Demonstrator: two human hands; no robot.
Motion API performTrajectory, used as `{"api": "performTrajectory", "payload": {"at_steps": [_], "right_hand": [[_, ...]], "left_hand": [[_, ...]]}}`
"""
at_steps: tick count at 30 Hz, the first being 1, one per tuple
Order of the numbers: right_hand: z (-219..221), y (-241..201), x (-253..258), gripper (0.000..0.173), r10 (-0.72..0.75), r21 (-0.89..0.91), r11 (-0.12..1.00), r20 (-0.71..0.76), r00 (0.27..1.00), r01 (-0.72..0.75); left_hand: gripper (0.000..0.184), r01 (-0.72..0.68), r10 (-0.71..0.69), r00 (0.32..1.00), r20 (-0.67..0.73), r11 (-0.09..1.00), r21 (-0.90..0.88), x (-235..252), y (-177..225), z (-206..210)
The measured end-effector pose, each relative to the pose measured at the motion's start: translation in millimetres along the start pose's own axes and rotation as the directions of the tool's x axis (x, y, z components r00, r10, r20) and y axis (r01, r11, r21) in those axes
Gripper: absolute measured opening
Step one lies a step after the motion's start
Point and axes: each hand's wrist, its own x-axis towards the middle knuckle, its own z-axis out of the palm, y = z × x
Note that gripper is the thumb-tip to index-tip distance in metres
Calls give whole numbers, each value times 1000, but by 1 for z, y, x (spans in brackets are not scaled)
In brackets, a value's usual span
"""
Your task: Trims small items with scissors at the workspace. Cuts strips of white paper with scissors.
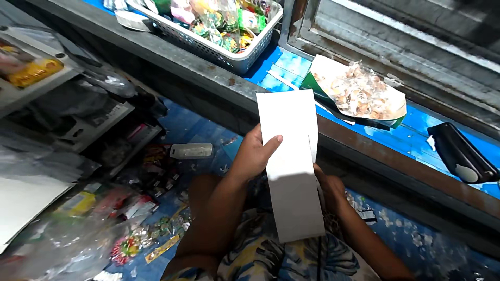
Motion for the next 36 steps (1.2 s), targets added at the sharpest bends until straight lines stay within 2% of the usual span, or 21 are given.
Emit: {"api": "performTrajectory", "payload": {"at_steps": [2, 4, 6, 8, 13, 16, 20, 26, 28, 31, 33, 36], "right_hand": [[1, -1, 0, 26, 30, 47, 998, -2, 1000, -30], [0, -4, -4, 33, -8, -51, 999, 25, 1000, 9], [1, -7, -5, 34, 11, -69, 998, 46, 999, -8], [1, 2, -3, 33, 0, -6, 1000, 74, 997, 0], [0, 10, 9, 29, 0, 194, 981, 33, 999, -6], [-1, 2, 15, 34, -41, 123, 991, -9, 999, 42], [-4, 0, 20, 35, -113, -19, 993, -12, 994, 112], [-6, -25, 22, 34, -61, -126, 991, -73, 995, 52], [-16, -31, 26, 33, -133, -222, 969, -93, 987, 110], [-39, -58, 39, 30, -291, -306, 919, -107, 951, 247], [-55, -86, 51, 28, -323, -337, 903, -121, 939, 267], [-77, -113, 70, 26, -373, -380, 876, -146, 916, 296]], "left_hand": [[26, 0, 0, 1000, -27, 1000, -14, -1, -1, 0], [25, 2, -3, 997, -81, 1000, -12, -2, -2, 0], [24, -13, 11, 995, -99, 1000, -14, -2, -2, -3], [26, -11, 10, 999, -50, 1000, -9, -3, -2, -5], [28, 43, -49, 997, 64, 995, 94, -5, -5, 0], [25, 98, -108, 992, 67, 985, 144, -6, -3, 6], [23, 98, -105, 992, 66, 990, 101, -5, 0, 7], [24, 32, -36, 992, 117, 999, 39, 2, 10, 7], [20, -21, 13, 991, 135, 998, 61, 9, 24, 11], [21, -190, 169, 965, 202, 977, 92, 32, 57, 22], [22, -270, 240, 941, 240, 957, 104, 55, 84, 32], [21, -317, 286, 915, 285, 946, 69, 89, 114, 48]]}}
